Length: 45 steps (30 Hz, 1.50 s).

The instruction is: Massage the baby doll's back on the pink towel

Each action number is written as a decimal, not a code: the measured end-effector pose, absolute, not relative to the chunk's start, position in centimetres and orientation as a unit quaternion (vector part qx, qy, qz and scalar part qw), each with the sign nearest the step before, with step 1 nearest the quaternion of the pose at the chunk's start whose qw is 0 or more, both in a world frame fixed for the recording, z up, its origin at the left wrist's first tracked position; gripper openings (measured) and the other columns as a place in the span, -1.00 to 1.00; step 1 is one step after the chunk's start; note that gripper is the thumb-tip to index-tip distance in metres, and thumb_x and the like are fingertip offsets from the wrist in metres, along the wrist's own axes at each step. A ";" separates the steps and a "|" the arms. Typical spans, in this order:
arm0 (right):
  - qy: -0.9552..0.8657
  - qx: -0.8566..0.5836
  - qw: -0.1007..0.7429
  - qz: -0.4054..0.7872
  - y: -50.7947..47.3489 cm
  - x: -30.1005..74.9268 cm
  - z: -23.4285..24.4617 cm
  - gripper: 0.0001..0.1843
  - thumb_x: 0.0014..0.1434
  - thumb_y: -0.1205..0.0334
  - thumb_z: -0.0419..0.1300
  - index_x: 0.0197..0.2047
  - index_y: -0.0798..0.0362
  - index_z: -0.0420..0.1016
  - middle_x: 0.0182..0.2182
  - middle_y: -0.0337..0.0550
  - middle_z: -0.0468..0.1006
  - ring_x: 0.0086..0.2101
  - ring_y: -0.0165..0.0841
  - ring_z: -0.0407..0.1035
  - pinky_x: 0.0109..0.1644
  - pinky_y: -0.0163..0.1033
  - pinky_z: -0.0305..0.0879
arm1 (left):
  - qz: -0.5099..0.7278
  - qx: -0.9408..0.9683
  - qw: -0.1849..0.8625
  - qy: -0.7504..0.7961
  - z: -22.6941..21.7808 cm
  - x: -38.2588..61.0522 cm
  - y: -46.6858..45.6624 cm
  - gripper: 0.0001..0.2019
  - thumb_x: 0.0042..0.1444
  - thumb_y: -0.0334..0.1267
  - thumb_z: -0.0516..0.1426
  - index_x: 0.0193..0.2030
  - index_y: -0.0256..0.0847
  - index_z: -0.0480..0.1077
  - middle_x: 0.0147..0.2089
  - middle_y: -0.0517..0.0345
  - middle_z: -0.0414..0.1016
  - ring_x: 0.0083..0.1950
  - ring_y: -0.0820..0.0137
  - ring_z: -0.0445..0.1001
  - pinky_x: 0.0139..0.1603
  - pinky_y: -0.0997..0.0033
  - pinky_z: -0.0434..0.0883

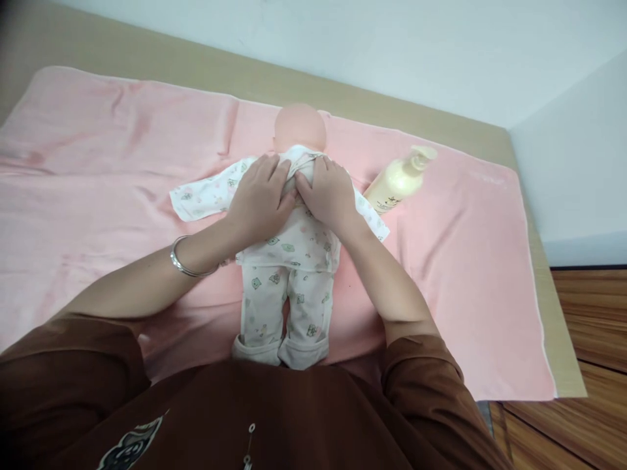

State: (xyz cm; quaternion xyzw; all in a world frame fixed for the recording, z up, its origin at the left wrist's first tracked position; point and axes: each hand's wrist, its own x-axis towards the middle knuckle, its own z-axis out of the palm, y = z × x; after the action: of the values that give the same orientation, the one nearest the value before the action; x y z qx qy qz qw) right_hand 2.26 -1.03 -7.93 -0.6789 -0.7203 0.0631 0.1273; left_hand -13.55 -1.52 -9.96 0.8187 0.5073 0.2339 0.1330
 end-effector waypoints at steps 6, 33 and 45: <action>-0.747 -0.660 0.075 0.029 -3.8 0.7 -7.4 -0.29 0.53 0.10 -0.08 0.53 0.46 0.11 0.51 0.41 0.19 0.50 0.19 0.11 0.59 0.26 0.08 | 0.245 0.805 0.157 0.517 -10.0 -13.9 0.8 -0.59 0.39 -0.26 -0.05 0.25 -0.33 0.41 0.31 -0.28 0.50 0.43 -0.04 0.41 0.53 -0.10 0.30; -0.699 -0.703 0.129 0.035 -0.8 2.4 -9.2 -0.53 0.49 -0.05 -0.07 0.08 0.18 0.41 0.03 0.24 0.56 0.09 0.11 0.46 0.22 0.26 0.38 | 0.250 0.772 0.124 0.570 -11.7 -13.6 1.7 -0.58 0.41 0.09 0.06 0.12 -0.24 0.40 0.17 -0.27 0.51 0.28 -0.13 0.45 0.37 -0.19 0.38; -0.682 -0.718 0.137 0.039 -0.7 2.4 -9.7 -0.58 0.46 -0.08 -0.02 0.02 0.12 0.35 0.00 0.18 0.55 0.08 0.06 0.45 0.24 0.26 0.37 | 0.224 0.768 0.142 0.582 -10.6 -13.5 1.4 -0.66 0.37 0.00 0.11 0.06 -0.25 0.36 0.20 -0.36 0.47 0.31 -0.24 0.41 0.38 -0.31 0.34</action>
State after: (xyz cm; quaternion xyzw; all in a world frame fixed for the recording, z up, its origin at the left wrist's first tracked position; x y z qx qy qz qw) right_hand 2.42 -0.69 -9.68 -0.7177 -0.6816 0.0386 0.1370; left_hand -13.49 1.40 -10.63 0.7684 0.5823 0.2242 0.1424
